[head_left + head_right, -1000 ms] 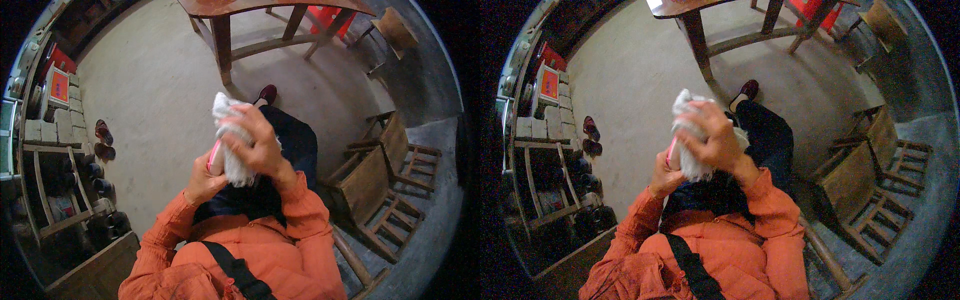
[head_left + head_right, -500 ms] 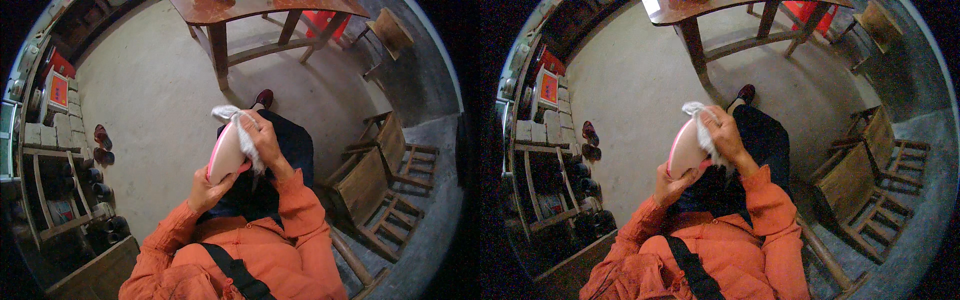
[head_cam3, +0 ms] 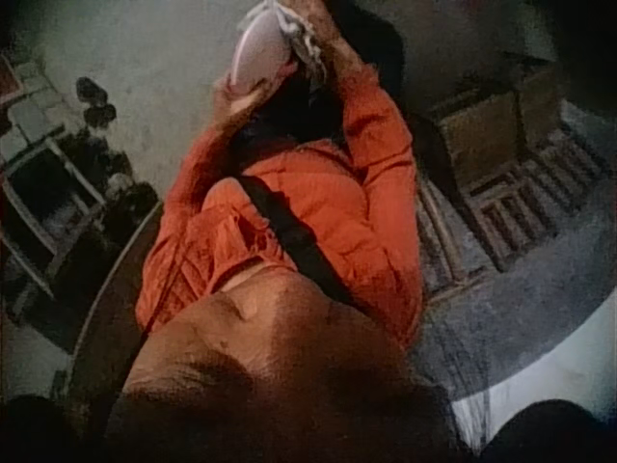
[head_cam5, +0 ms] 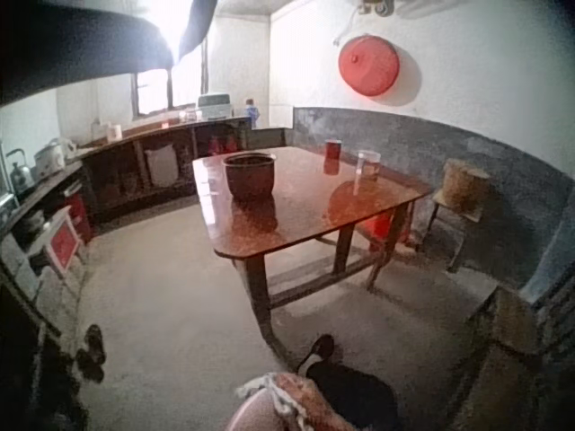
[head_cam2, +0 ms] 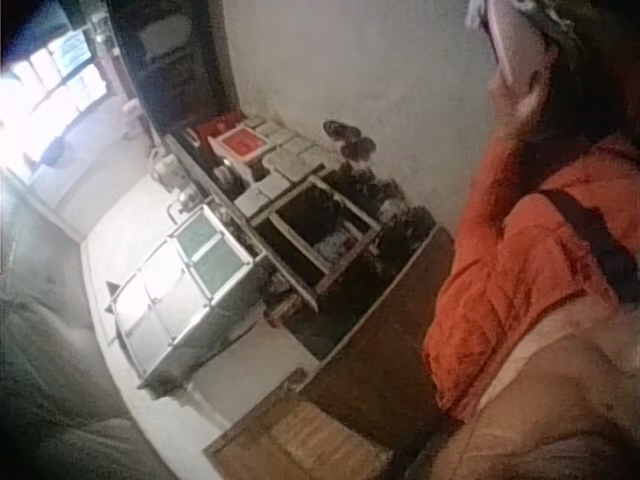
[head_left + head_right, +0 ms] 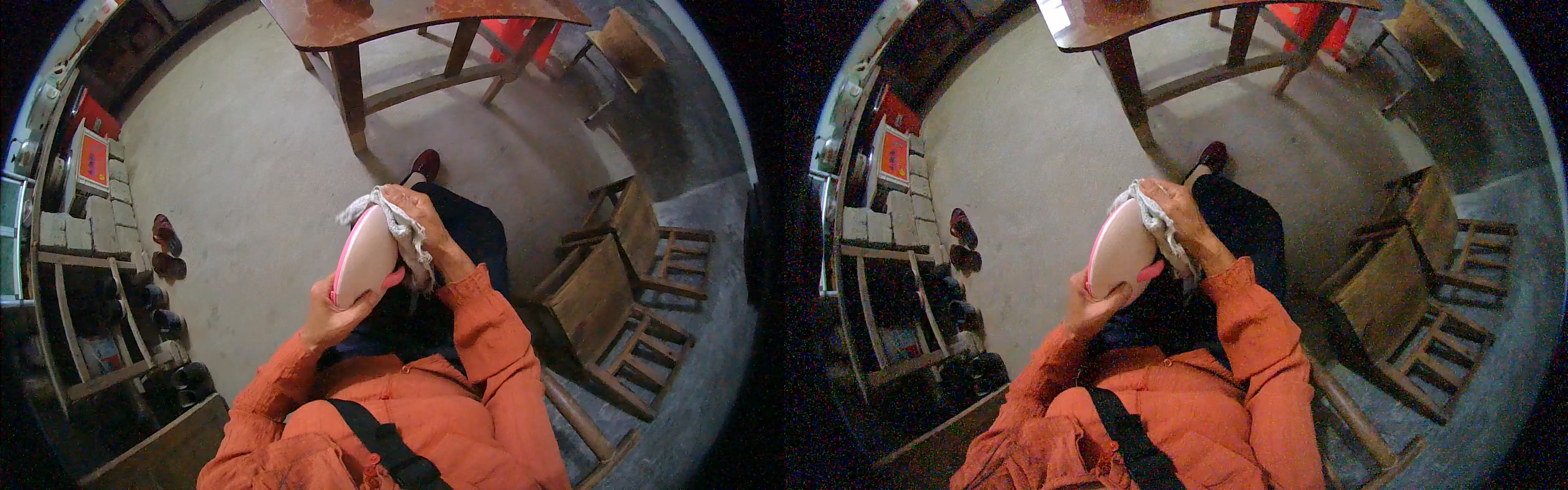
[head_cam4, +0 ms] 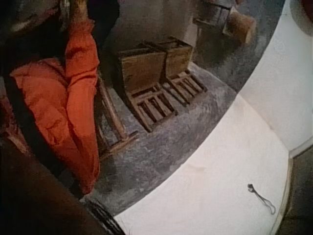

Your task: The person wipes the exterior and interior of a pink electric kettle using a white cloth. They move from a kitchen counter to a wooden chair, where they continue to clean the kettle's lid and base while seated.

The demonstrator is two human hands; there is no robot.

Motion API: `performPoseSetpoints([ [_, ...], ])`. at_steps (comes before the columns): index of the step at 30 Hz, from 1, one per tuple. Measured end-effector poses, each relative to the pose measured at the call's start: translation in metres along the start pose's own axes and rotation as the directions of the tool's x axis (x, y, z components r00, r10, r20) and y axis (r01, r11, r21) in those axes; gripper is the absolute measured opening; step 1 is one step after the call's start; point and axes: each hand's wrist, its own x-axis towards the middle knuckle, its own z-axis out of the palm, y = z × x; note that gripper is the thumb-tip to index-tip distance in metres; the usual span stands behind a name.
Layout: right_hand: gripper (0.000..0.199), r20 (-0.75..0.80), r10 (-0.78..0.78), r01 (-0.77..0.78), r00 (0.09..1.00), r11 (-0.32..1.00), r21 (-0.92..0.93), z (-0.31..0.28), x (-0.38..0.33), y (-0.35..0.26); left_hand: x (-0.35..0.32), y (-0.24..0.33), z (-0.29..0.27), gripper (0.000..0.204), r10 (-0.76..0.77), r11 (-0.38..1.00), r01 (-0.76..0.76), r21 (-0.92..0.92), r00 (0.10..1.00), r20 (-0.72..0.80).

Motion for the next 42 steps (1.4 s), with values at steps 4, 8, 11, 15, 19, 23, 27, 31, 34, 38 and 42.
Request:
performPoseSetpoints([
  [4,0.029,0.077,0.007,-0.012,0.997,0.998,0.056,0.0,-0.002,-0.005,0.005,0.018,-0.008,0.054,0.085,0.996,-0.086,0.009,0.995,0.049],
  [8,0.031,-0.114,-0.107,0.073,0.988,0.959,-0.273,0.021,-0.011,-0.018,0.019,0.031,-0.01,0.059,0.058,0.996,-0.061,0.062,0.998,0.038],
  [11,0.025,0.09,-0.612,0.47,0.785,0.495,-0.731,0.061,-0.039,-0.047,0.021,0.021,-0.003,0.059,0.187,0.982,-0.187,-0.016,0.982,-0.019],
  [15,0.023,0.277,-0.648,0.562,0.71,0.283,-0.777,0.067,-0.043,-0.047,0.017,-0.007,0.0,0.055,0.233,0.973,-0.232,0.022,0.972,-0.039],
  [19,0.024,0.003,-0.417,0.379,0.909,0.822,-0.425,0.037,-0.019,-0.031,0.015,-0.001,0.005,0.051,0.137,0.986,-0.128,0.109,0.988,-0.074],
  [23,0.029,-0.006,0.033,-0.033,0.999,0.998,0.062,-0.001,0.008,-0.011,0.012,-0.001,0.009,0.048,0.207,0.976,-0.2,0.083,0.975,-0.086],
  [27,0.029,-0.049,-0.355,0.302,0.933,0.852,-0.427,0.03,-0.014,-0.023,0.009,-0.003,0.016,0.052,0.189,0.98,-0.197,-0.033,0.966,-0.178],
  [31,0.031,0.195,-0.646,0.466,0.738,0.279,-0.84,0.072,-0.047,-0.046,0.013,-0.022,0.008,0.056,0.174,0.968,-0.194,-0.16,0.976,-0.128],
  [34,0.03,0.18,-0.584,0.506,0.792,0.462,-0.728,0.052,-0.033,-0.034,0.014,-0.019,0.013,0.05,0.299,0.948,-0.309,-0.07,0.946,-0.123],
  [38,0.031,-0.079,-0.092,0.075,0.993,0.979,-0.189,0.023,-0.008,-0.03,0.009,-0.011,0.015,0.052,0.162,0.986,-0.166,-0.022,0.98,-0.114],
  [42,0.03,0.019,0.009,-0.01,1.0,0.999,0.037,0.006,0.009,-0.015,0.012,0.004,0.016,0.057,0.235,0.968,-0.243,-0.061,0.966,-0.11],
])
